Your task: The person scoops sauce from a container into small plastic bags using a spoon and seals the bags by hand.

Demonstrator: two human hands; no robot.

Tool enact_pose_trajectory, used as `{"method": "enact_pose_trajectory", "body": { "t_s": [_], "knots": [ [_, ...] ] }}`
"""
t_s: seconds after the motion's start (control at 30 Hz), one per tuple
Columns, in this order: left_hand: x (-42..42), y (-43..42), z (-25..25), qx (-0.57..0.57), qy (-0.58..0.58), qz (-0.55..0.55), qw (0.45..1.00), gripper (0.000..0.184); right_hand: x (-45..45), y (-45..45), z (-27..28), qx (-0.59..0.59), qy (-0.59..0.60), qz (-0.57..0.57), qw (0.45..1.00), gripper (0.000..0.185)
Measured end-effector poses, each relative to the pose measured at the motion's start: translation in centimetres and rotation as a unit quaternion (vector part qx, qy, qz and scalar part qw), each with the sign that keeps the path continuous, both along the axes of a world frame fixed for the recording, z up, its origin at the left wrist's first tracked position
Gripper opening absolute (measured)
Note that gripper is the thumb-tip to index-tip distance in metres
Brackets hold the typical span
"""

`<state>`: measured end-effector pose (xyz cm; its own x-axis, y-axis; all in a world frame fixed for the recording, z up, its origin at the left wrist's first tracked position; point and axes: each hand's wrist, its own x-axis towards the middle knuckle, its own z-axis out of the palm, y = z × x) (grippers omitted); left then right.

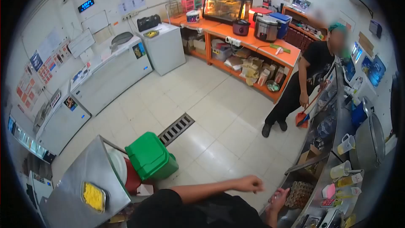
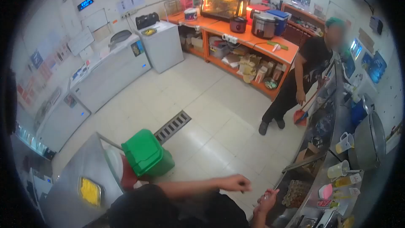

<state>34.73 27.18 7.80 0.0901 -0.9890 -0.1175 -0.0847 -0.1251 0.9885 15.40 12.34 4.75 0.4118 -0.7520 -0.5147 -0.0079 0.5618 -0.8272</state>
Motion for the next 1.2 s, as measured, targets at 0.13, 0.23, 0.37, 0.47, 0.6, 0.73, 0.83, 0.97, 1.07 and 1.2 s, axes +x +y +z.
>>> {"method": "enact_pose_trajectory", "body": {
  "t_s": [0.13, 0.23, 0.37, 0.47, 0.6, 0.73, 0.83, 0.97, 1.07, 1.2],
  "knots": [
    [-3.0, -1.5, 2.4, -0.071, 0.006, 0.051, 0.996, 0.024, 6.8, 5.0, 6.8, -0.034, -0.131, -0.064, 0.989, 0.048],
    [-1.4, -1.1, 1.2, -0.088, 0.046, 0.056, 0.994, 0.023, 6.1, 3.1, 2.0, -0.043, -0.089, -0.059, 0.993, 0.053],
    [-2.2, -0.4, -1.0, -0.125, 0.027, 0.039, 0.991, 0.023, 5.9, 3.0, -1.4, 0.050, -0.107, -0.089, 0.989, 0.055],
    [-1.2, 0.2, -1.9, -0.111, 0.001, 0.056, 0.992, 0.026, 7.0, 5.0, 1.2, 0.027, -0.105, -0.046, 0.993, 0.042],
    [-0.7, 1.3, -0.1, -0.119, -0.003, 0.108, 0.987, 0.032, 9.0, 6.3, 1.6, 0.002, -0.216, -0.019, 0.976, 0.036],
    [-0.3, 1.3, 1.1, -0.070, 0.043, 0.095, 0.992, 0.034, 9.2, 6.4, 1.5, -0.166, -0.118, 0.032, 0.979, 0.023],
    [0.0, 0.4, -1.8, -0.024, 0.101, 0.088, 0.991, 0.027, 8.3, 6.2, 2.6, -0.116, -0.134, -0.043, 0.983, 0.022],
    [-0.2, -0.3, -1.3, 0.011, 0.104, 0.074, 0.992, 0.016, 7.0, 5.3, 3.8, -0.091, -0.141, -0.103, 0.980, 0.024],
    [-0.6, -0.7, 1.6, 0.070, 0.127, 0.090, 0.985, 0.017, 6.6, 4.5, 2.9, -0.163, -0.150, -0.145, 0.964, 0.022],
    [-1.2, -1.8, 1.4, -0.010, 0.156, 0.114, 0.981, 0.021, 5.2, 5.0, 3.9, -0.268, -0.121, -0.068, 0.953, 0.028]
  ]
}}
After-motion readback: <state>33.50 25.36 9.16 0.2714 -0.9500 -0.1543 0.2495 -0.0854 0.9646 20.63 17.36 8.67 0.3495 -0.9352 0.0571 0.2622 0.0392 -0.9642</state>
